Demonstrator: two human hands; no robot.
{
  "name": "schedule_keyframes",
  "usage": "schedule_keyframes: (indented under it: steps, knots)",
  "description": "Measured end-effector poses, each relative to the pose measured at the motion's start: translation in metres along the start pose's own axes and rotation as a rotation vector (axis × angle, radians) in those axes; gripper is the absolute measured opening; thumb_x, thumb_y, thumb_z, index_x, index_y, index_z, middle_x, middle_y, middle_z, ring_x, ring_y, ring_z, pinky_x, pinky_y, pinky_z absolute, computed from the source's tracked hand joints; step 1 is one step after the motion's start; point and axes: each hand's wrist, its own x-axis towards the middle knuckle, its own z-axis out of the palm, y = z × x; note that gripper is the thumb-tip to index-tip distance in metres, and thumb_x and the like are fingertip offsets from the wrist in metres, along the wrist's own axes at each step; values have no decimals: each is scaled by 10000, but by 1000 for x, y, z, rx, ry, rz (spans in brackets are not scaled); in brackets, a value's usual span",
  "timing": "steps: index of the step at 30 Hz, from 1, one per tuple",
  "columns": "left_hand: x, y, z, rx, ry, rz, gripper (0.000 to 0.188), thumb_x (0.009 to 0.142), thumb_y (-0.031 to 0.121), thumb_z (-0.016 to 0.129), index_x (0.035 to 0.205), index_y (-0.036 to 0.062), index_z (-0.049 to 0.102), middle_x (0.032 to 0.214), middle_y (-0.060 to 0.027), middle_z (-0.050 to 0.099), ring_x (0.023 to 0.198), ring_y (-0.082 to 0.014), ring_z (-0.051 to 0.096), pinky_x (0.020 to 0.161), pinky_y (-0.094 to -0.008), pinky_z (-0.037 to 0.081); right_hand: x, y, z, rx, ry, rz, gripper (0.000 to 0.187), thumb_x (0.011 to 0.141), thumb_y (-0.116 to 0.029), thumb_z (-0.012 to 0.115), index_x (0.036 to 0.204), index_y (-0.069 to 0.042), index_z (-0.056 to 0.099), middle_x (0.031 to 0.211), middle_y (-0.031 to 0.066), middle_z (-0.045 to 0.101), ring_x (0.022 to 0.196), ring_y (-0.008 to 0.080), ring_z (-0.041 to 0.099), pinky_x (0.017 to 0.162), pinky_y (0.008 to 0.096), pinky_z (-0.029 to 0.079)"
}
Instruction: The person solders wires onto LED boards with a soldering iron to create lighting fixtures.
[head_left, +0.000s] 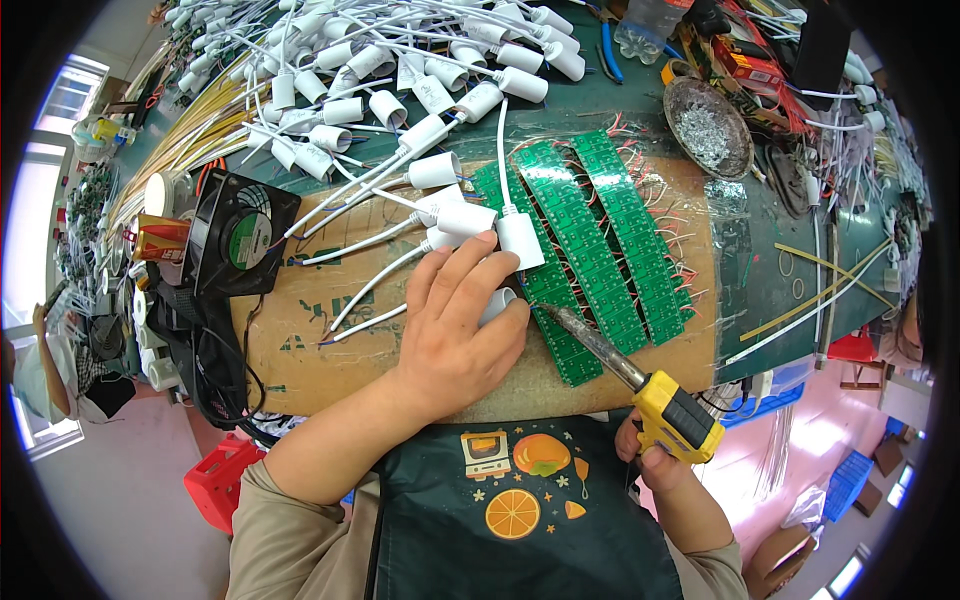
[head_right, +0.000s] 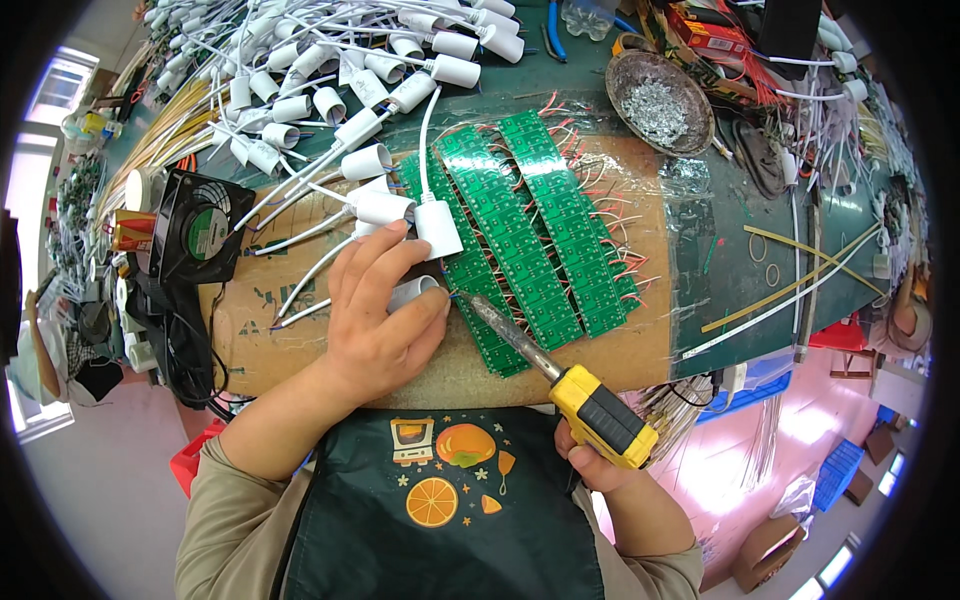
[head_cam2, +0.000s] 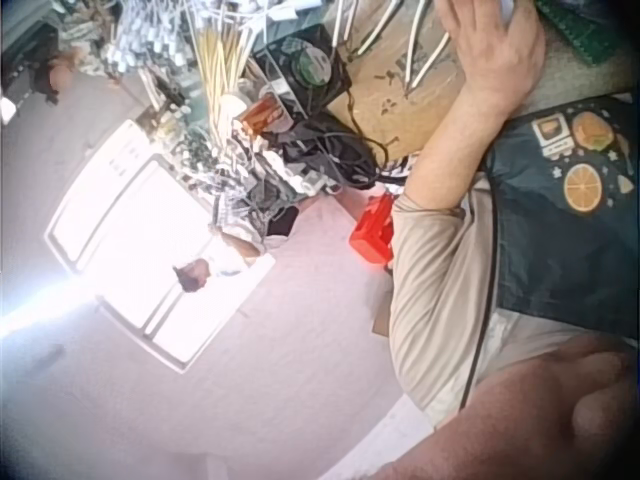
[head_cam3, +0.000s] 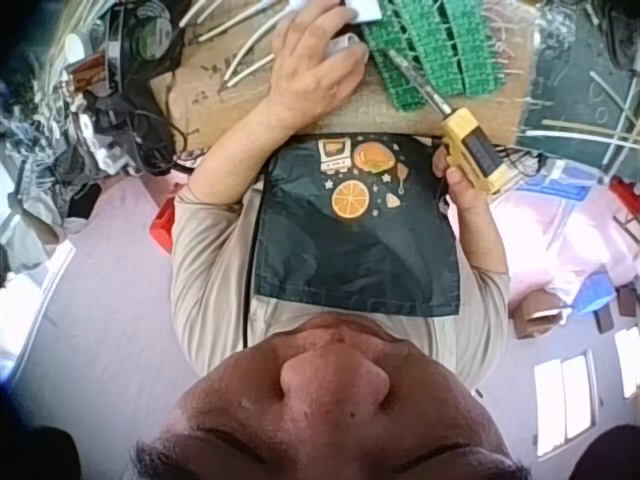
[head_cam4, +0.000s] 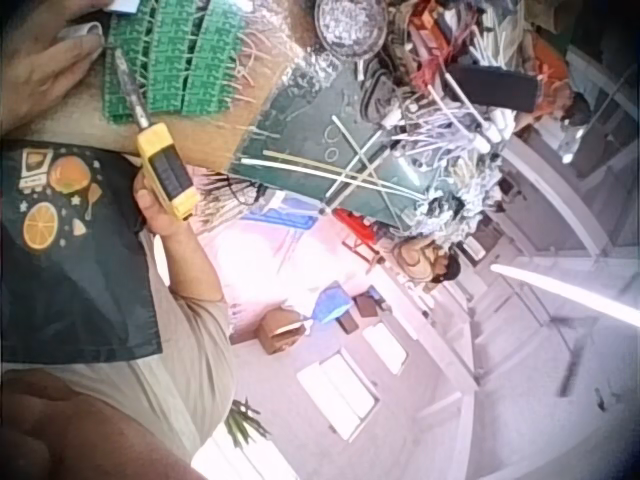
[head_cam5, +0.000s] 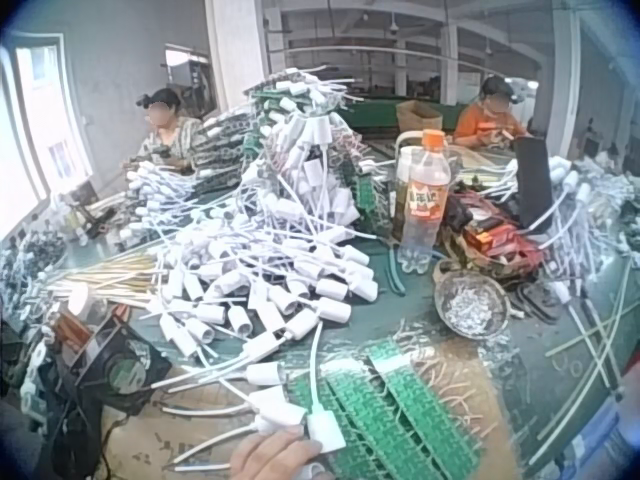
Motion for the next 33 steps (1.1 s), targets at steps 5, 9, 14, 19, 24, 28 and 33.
schedule_keyframes:
  steps: [5,9,14,19,24,28,33]
  knots:
    - [2,1,0,-4,-9,-5,232,634,82,785,853,90,710,1205,-154,634,1228,-385,575,1021,-510,416,3,1,1,21,-4,-8,474,910,-347,734,1179,-9,539,774,18,532,640,111,502,569,268,426]
    - [1,1,0,-2,-11,-7,228,634,84,781,849,89,705,1207,-156,631,1231,-389,573,1028,-513,412,2,4,-2,7,-27,15,448,910,-338,730,1144,-5,543,767,21,534,635,111,501,563,267,420]
    - [1,2,-1,2,-21,-12,226,638,82,780,850,89,703,1208,-156,630,1236,-388,570,1032,-513,408,0,8,-5,-32,-32,-1,467,909,-334,733,1167,3,537,772,23,537,630,113,497,559,269,413]
    - [0,2,1,5,-22,-8,220,642,79,780,847,85,702,1209,-158,630,1239,-387,569,1032,-513,408,-4,9,-4,60,-28,15,545,895,-362,759,1267,-35,531,813,20,544,666,120,508,579,274,423]
    - [1,1,1,0,-13,-10,219,645,81,780,849,81,702,1205,-160,635,1233,-389,574,1033,-515,410,5,-8,9,77,115,-22,796,792,-485,837,1354,-41,488,726,26,504,606,152,510,513,290,437]
    - [1,2,0,9,-9,-7,215,648,83,780,849,82,703,1207,-160,636,1233,-388,574,1034,-515,410,13,-14,8,4,143,-164,779,830,-522,790,1356,-37,482,713,30,511,559,151,501,488,290,437]
    - [1,2,0,15,-18,-11,214,654,89,781,854,86,703,1221,-161,630,1235,-388,572,1036,-514,409,28,-25,9,11,166,-199,782,845,-507,779,1368,-15,470,704,27,513,559,146,492,481,296,424]
